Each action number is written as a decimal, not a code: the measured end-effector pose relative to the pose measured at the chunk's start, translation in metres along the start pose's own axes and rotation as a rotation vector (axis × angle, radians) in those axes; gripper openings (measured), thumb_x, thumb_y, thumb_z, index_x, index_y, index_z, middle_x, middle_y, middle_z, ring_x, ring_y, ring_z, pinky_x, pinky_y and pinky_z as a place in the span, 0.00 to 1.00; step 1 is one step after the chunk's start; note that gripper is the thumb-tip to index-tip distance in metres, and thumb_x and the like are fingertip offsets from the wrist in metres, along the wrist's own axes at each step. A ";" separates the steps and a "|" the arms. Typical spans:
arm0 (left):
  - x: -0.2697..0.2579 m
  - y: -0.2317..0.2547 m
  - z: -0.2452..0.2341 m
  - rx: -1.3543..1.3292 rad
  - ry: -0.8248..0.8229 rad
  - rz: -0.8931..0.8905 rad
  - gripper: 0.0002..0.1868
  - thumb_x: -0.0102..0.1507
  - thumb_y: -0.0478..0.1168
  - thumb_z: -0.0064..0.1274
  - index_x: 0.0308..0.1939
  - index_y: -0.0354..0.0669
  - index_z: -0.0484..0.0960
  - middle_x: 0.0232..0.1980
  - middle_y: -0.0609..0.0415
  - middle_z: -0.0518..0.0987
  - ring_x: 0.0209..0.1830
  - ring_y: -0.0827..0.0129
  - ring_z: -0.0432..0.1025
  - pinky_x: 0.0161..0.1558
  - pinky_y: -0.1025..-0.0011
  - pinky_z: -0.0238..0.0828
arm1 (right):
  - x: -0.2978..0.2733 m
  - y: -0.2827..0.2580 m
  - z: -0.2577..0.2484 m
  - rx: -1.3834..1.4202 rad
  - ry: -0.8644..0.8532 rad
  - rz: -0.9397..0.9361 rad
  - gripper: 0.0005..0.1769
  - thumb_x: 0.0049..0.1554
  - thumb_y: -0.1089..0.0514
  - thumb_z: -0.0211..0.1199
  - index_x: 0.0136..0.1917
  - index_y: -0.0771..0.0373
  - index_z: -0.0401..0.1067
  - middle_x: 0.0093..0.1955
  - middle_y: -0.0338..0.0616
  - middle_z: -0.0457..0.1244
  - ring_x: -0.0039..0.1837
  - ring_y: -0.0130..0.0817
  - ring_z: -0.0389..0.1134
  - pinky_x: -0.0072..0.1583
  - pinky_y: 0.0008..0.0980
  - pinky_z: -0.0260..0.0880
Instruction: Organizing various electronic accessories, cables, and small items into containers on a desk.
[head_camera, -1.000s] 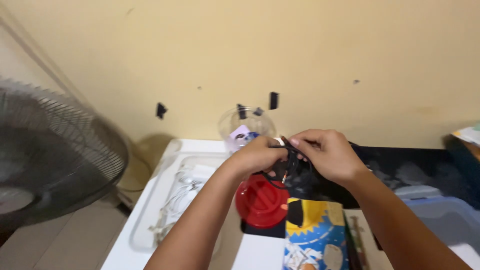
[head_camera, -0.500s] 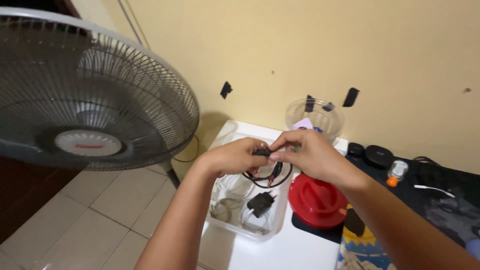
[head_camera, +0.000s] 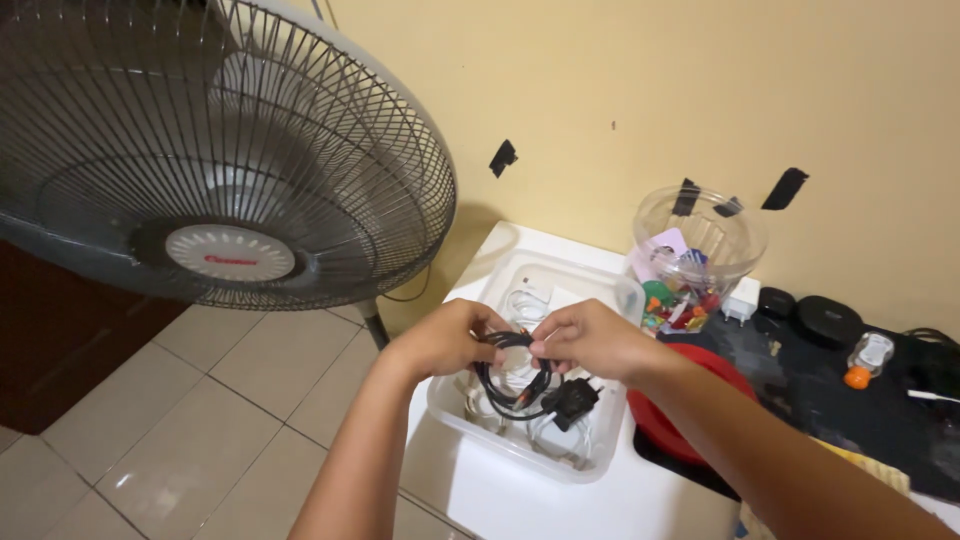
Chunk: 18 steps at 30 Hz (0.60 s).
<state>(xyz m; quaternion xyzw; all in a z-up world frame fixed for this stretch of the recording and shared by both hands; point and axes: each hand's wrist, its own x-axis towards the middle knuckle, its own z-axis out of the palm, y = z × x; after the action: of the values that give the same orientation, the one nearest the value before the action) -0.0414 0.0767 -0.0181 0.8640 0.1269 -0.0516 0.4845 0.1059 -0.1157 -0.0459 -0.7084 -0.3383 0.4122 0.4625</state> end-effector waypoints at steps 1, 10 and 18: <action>-0.003 0.001 0.000 -0.001 0.000 -0.004 0.19 0.54 0.33 0.66 0.49 0.35 0.87 0.38 0.51 0.86 0.34 0.69 0.77 0.38 0.68 0.76 | 0.007 0.008 0.005 0.001 -0.003 0.002 0.12 0.55 0.61 0.68 0.51 0.70 0.78 0.40 0.44 0.74 0.39 0.25 0.70 0.43 0.25 0.72; -0.017 0.012 0.023 0.503 0.191 -0.069 0.17 0.55 0.32 0.62 0.50 0.40 0.86 0.47 0.37 0.81 0.48 0.48 0.78 0.51 0.59 0.75 | 0.015 0.019 0.046 -0.124 0.064 0.051 0.09 0.52 0.62 0.71 0.44 0.70 0.76 0.36 0.44 0.72 0.34 0.27 0.71 0.39 0.27 0.73; 0.004 0.003 0.057 0.804 0.109 -0.186 0.08 0.57 0.30 0.58 0.40 0.38 0.87 0.45 0.38 0.83 0.47 0.47 0.79 0.49 0.57 0.78 | -0.003 0.013 0.057 -0.540 0.222 -0.133 0.10 0.52 0.56 0.73 0.43 0.64 0.82 0.36 0.55 0.70 0.38 0.43 0.74 0.45 0.39 0.74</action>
<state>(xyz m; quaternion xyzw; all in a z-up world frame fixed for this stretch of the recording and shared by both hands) -0.0354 0.0279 -0.0464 0.9707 0.1997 -0.0948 0.0942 0.0544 -0.1014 -0.0706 -0.8228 -0.4287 0.1961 0.3174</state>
